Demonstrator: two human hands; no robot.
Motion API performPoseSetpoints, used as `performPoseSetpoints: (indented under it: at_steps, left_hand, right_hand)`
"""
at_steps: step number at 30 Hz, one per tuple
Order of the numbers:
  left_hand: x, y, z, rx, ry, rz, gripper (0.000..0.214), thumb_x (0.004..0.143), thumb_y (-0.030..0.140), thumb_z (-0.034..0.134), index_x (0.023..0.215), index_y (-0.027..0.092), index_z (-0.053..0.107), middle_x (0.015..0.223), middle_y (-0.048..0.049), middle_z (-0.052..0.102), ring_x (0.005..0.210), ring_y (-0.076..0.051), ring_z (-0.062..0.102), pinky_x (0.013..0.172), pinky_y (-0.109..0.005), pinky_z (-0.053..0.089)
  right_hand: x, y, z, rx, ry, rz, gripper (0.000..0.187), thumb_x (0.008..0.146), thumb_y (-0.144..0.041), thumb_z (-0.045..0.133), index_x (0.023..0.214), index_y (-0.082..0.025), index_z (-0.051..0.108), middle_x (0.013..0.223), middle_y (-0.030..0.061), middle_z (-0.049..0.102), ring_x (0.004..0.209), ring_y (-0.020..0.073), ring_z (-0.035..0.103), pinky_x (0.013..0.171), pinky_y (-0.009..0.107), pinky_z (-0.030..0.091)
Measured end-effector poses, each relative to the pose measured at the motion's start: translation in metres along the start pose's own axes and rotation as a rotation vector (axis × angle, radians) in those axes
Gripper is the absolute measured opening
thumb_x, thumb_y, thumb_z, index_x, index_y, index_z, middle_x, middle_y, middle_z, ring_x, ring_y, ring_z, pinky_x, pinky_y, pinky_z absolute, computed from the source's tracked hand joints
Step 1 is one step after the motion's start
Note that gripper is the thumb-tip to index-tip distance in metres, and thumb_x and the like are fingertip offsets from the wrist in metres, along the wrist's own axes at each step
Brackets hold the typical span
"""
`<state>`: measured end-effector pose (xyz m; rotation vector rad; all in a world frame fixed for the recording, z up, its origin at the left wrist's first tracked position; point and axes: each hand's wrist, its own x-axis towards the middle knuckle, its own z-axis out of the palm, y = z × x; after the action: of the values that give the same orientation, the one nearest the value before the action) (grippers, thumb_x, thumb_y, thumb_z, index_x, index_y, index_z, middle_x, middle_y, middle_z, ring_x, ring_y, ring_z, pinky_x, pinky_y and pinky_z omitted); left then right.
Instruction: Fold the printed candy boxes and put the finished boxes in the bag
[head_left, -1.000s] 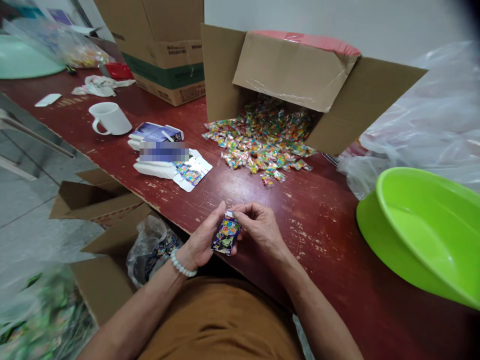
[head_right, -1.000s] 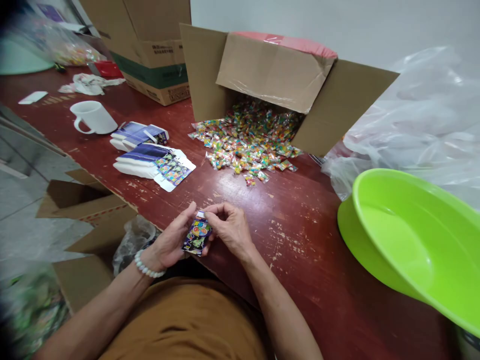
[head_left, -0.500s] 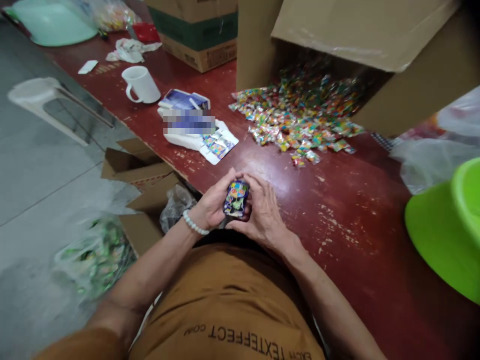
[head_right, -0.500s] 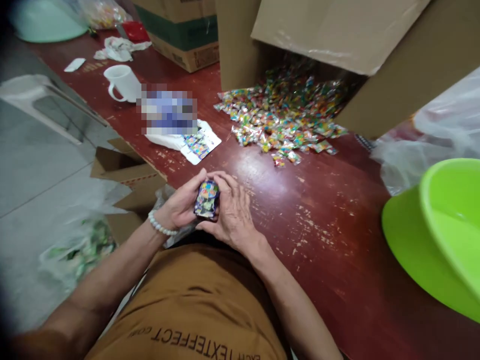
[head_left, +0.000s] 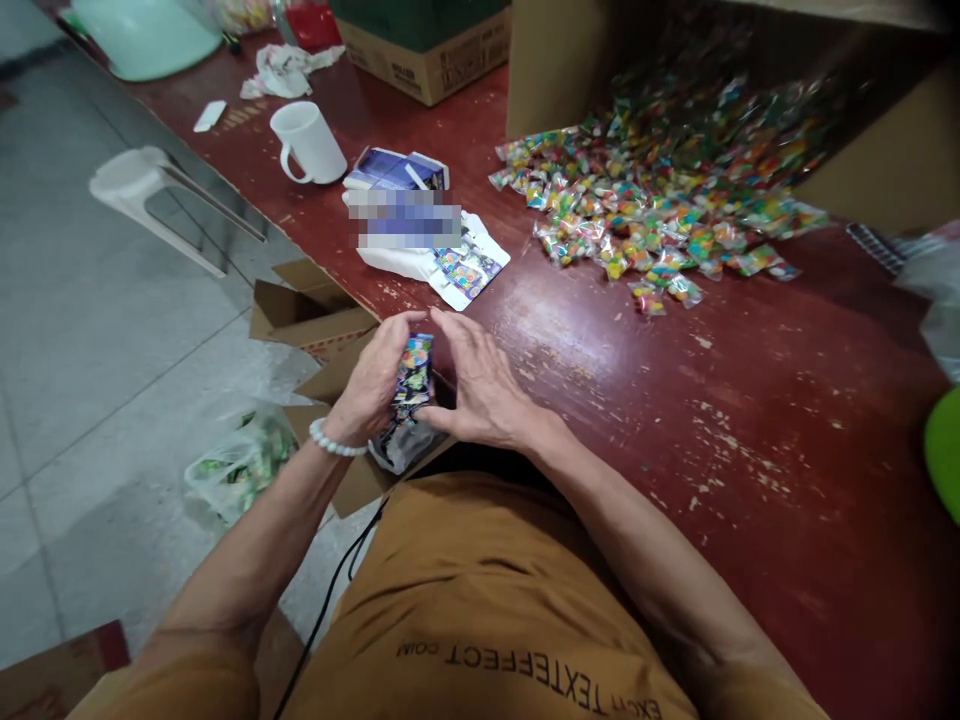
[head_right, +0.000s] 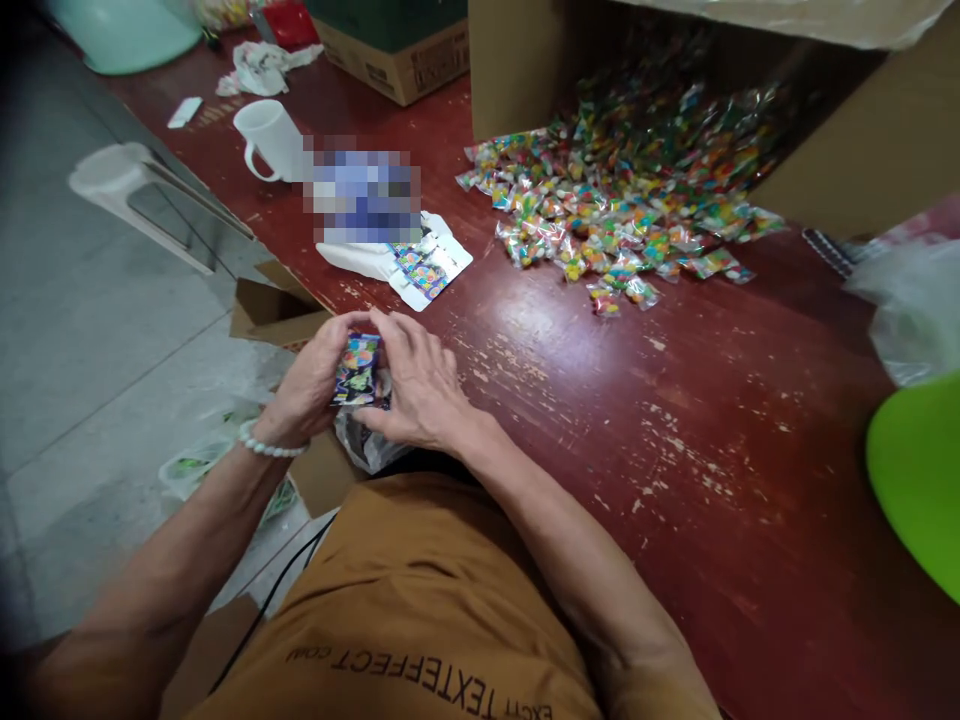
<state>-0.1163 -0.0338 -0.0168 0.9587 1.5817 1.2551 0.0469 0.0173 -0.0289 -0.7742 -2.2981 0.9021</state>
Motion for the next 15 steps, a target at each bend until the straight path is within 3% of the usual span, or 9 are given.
performPoseSetpoints:
  at_steps: [2,4,7,10,13,15]
  left_hand:
    - [-0.002,-0.018,-0.031,0.362,0.057,0.026,0.053,0.092,0.060,0.047,0.128,0.022,0.058,0.101,-0.0053,0.067,0.086,-0.021,0.062,0.081,-0.034,0.051]
    - [0.000,-0.033,-0.059,0.736,0.147,0.091,0.056,0.087,0.054,0.056,0.130,0.019,0.058,0.108,-0.0088,0.065,0.096,-0.026,0.060,0.091,-0.041,0.048]
    - [0.010,-0.039,-0.077,0.988,0.291,0.231,0.052,0.085,0.042,0.056,0.130,0.016,0.058,0.117,-0.0134,0.063,0.108,-0.029,0.056,0.099,-0.044,0.044]
    - [0.032,-0.025,-0.056,1.044,0.344,0.386,0.045,0.087,0.037,0.054,0.128,0.019,0.060,0.121,-0.0129,0.062,0.113,-0.029,0.054,0.100,-0.042,0.042]
    - [0.062,-0.006,-0.013,1.129,0.282,0.474,0.043,0.090,0.037,0.052,0.129,0.021,0.060,0.123,-0.0124,0.062,0.114,-0.030,0.053,0.098,-0.042,0.041]
    - [0.081,0.003,0.014,1.221,0.223,0.454,0.047,0.092,0.042,0.052,0.133,0.021,0.058,0.124,-0.0142,0.061,0.112,-0.033,0.053,0.093,-0.043,0.041]
  right_hand:
    - [-0.012,0.015,-0.004,0.034,-0.002,0.056,0.099,0.074,-0.046,0.077,0.153,-0.021,0.023,0.156,0.0193,0.029,0.140,0.0383,0.036,0.108,0.061,0.038]
    - [-0.026,0.030,-0.014,0.066,0.002,0.114,0.085,0.080,-0.042,0.072,0.150,-0.020,0.029,0.151,0.0195,0.036,0.138,0.0353,0.039,0.108,0.057,0.041]
    - [-0.043,0.045,-0.025,0.067,0.036,0.156,0.068,0.084,-0.032,0.066,0.145,-0.022,0.039,0.142,0.0169,0.047,0.126,0.0314,0.051,0.101,0.052,0.047]
    - [-0.051,0.047,-0.023,-0.014,0.045,0.109,0.054,0.084,-0.026,0.064,0.136,-0.021,0.050,0.133,0.0153,0.057,0.119,0.0313,0.054,0.102,0.052,0.045]
    - [-0.053,0.043,-0.014,-0.084,0.063,0.073,0.044,0.085,-0.023,0.064,0.128,-0.019,0.058,0.130,0.0155,0.060,0.117,0.0317,0.054,0.101,0.051,0.045]
    - [-0.053,0.042,-0.010,-0.102,0.080,0.067,0.040,0.085,-0.022,0.064,0.124,-0.019,0.061,0.130,0.0153,0.061,0.116,0.0314,0.054,0.099,0.050,0.046]
